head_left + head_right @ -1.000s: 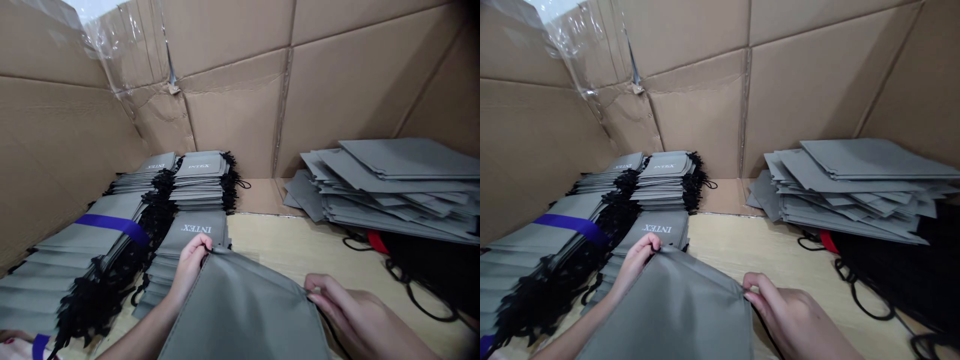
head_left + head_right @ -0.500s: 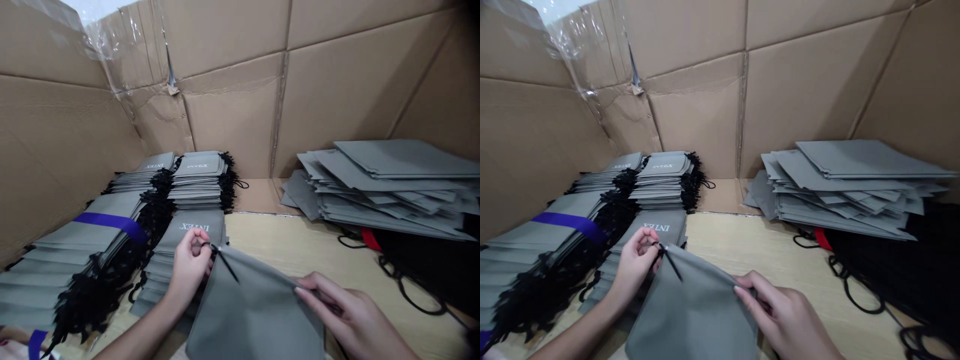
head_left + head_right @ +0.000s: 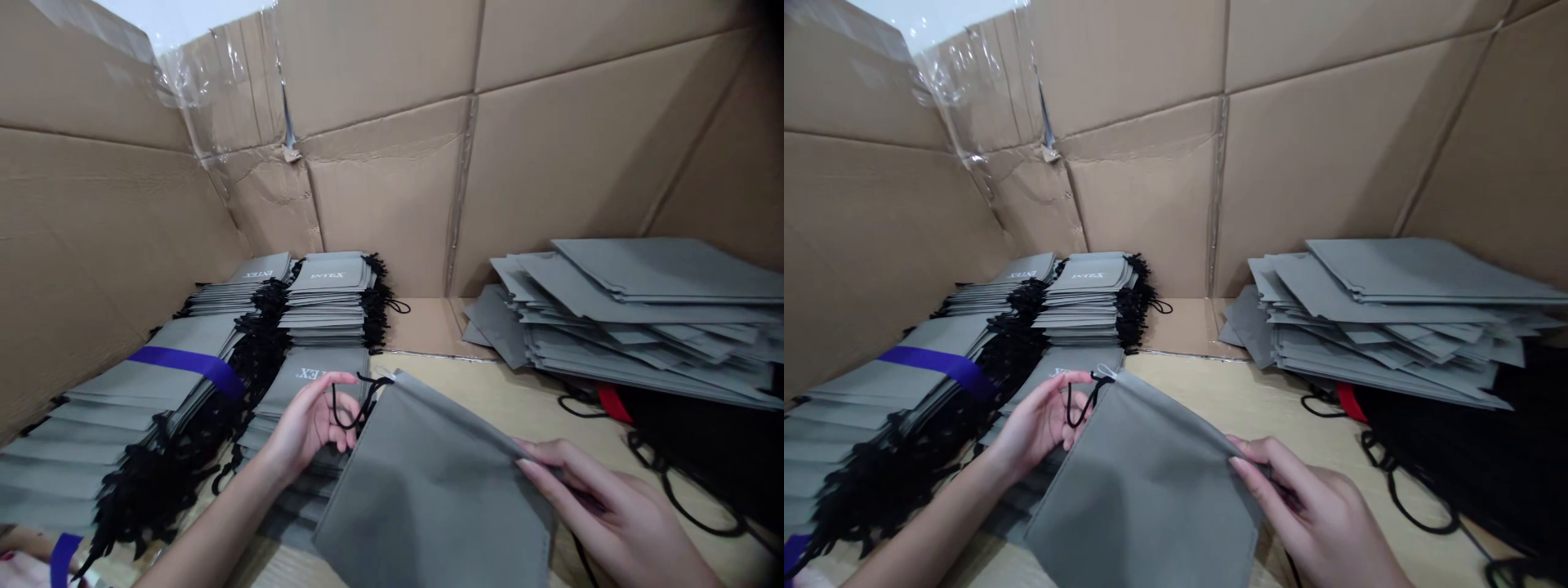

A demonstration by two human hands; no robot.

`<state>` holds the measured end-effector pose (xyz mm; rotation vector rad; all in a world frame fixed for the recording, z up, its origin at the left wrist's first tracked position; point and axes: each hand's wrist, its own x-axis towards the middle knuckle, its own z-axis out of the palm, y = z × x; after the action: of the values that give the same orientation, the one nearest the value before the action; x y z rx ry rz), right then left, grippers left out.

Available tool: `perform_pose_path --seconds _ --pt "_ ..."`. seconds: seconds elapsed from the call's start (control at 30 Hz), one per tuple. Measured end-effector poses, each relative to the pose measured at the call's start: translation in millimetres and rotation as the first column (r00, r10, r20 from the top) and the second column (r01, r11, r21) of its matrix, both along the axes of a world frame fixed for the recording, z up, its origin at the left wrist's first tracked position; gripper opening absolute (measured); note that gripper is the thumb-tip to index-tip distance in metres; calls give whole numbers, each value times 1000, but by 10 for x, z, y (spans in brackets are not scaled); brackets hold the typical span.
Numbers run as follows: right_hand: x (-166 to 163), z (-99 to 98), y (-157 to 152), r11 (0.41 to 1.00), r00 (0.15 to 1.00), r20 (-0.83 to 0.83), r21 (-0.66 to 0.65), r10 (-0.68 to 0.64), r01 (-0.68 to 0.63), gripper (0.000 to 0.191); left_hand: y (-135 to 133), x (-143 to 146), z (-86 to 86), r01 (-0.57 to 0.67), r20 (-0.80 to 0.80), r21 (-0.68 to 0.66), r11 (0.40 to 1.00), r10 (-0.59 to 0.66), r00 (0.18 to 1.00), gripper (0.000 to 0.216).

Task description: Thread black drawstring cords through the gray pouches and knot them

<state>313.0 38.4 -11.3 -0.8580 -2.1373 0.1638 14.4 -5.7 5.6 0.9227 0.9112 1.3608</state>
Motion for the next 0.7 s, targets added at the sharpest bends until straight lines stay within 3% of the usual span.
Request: perform_pose_path --seconds 0.17,0.37,0.53,0.7 --pt "-1 12 -19 998 997 61 30 45 -47 22 -29 10 -46 6 -158 30 1000 -1 987 29" --pt "-5 42 0 996 987 142 35 77 -83 22 21 -38 -78 -191 -368 171 967 242 898 28" --pt "54 16 64 989 981 183 120 64 -87 21 38 -72 -59 -475 -342 270 838 544 766 23" --pt "130 -18 139 991 977 210 118 39 -65 21 55 -141 -84 -562 -222 166 810 586 779 28"
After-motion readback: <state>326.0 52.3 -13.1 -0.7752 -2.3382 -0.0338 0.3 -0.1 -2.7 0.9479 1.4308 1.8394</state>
